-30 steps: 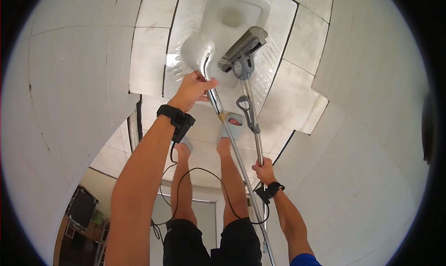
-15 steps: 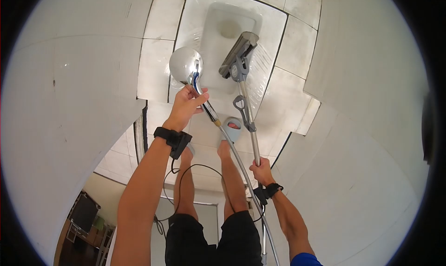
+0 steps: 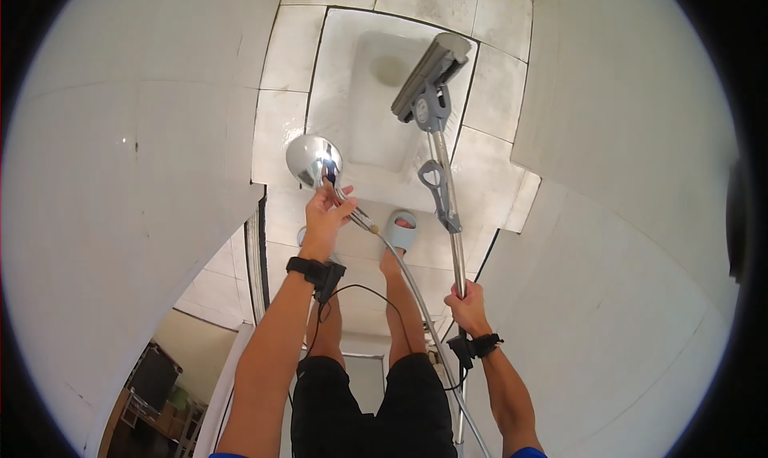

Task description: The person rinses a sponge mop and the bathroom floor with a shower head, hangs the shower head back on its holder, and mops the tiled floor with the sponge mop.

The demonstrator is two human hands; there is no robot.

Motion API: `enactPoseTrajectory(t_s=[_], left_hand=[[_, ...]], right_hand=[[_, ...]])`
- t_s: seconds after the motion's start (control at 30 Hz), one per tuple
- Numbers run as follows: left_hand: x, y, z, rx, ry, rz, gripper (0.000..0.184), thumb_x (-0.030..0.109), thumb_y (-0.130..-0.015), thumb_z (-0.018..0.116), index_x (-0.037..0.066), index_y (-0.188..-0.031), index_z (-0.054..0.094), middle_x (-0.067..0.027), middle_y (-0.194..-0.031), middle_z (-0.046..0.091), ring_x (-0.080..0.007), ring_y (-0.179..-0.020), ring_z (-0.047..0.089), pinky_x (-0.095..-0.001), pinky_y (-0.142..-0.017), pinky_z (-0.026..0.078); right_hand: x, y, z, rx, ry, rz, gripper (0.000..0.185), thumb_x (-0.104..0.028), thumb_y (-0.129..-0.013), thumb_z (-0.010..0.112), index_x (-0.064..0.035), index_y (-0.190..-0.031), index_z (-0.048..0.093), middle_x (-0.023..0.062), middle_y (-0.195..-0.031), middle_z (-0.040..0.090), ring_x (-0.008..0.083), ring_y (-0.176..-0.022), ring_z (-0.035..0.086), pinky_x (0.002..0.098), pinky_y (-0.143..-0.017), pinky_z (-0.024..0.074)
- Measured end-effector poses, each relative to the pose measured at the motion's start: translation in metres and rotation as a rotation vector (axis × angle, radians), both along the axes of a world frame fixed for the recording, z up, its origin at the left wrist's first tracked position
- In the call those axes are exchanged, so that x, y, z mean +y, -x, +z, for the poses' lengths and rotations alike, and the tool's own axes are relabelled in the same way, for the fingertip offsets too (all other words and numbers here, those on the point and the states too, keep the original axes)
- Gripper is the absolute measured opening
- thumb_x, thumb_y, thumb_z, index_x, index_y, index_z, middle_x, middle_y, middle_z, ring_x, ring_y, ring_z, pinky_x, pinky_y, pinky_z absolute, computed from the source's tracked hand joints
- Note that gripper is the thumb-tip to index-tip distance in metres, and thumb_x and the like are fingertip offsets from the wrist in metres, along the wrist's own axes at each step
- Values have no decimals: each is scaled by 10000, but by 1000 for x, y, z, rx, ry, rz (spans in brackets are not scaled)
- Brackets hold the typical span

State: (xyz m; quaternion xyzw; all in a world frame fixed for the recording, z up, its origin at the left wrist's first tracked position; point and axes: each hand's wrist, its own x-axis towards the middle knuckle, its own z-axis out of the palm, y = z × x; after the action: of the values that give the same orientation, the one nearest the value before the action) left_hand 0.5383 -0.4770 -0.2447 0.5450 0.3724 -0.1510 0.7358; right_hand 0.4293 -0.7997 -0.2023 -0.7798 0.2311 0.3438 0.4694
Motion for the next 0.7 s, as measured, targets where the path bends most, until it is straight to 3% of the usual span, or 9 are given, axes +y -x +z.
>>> enactPoseTrajectory(t_s=[0.07,0.1,0.3,0.5,0.63,0.7], left_hand=[[-10,3,-4,-11,-8,28,241,43,-825,703,93,-967,515,-100,-1223,596,-146,-944,621,-354,-813,533],[-14,6,-7,-6,17,50,270,0,-805,704,104,-951,502,-56,-1058,602,-197,-1233,507,-363,-865,512],[-32,19,-10,-94,75,42,277,-43,-800,690,100,-946,504,-32,-991,572,-195,-1192,540,-350,-887,504],[-28,16,-5,-294,12,-205,301,-106,-775,676,64,-962,513,-25,-924,546,-197,-1144,571,-328,-901,495],[-27,13,-2,-382,49,-218,278,-54,-795,697,82,-943,506,-31,-954,572,-199,-1129,578,-287,-840,510],[-27,11,8,-306,54,-156,262,-39,-806,696,81,-929,499,-29,-952,576,-195,-1124,580,-282,-802,522]], right_hand=[[-12,2,0,9,-32,-23,139,-47,-690,631,-39,-673,494,-10,-572,451,85,-541,409,274,-492,346],[-19,4,3,28,-43,-50,142,-47,-689,632,-41,-674,491,-16,-572,447,81,-542,407,271,-494,345],[-29,-23,86,193,-161,-220,163,-11,-758,603,-76,-702,465,-30,-549,422,57,-413,392,241,-360,295],[-28,-83,153,392,-205,-251,224,-7,-786,607,-97,-701,421,-31,-528,384,74,-405,359,250,-369,282],[-41,-108,152,541,-253,-248,253,-27,-794,612,-119,-663,416,-57,-533,338,59,-416,323,252,-384,265],[-57,-123,131,638,-301,-188,283,-62,-791,626,-128,-631,402,-53,-534,330,60,-417,316,253,-385,262]])
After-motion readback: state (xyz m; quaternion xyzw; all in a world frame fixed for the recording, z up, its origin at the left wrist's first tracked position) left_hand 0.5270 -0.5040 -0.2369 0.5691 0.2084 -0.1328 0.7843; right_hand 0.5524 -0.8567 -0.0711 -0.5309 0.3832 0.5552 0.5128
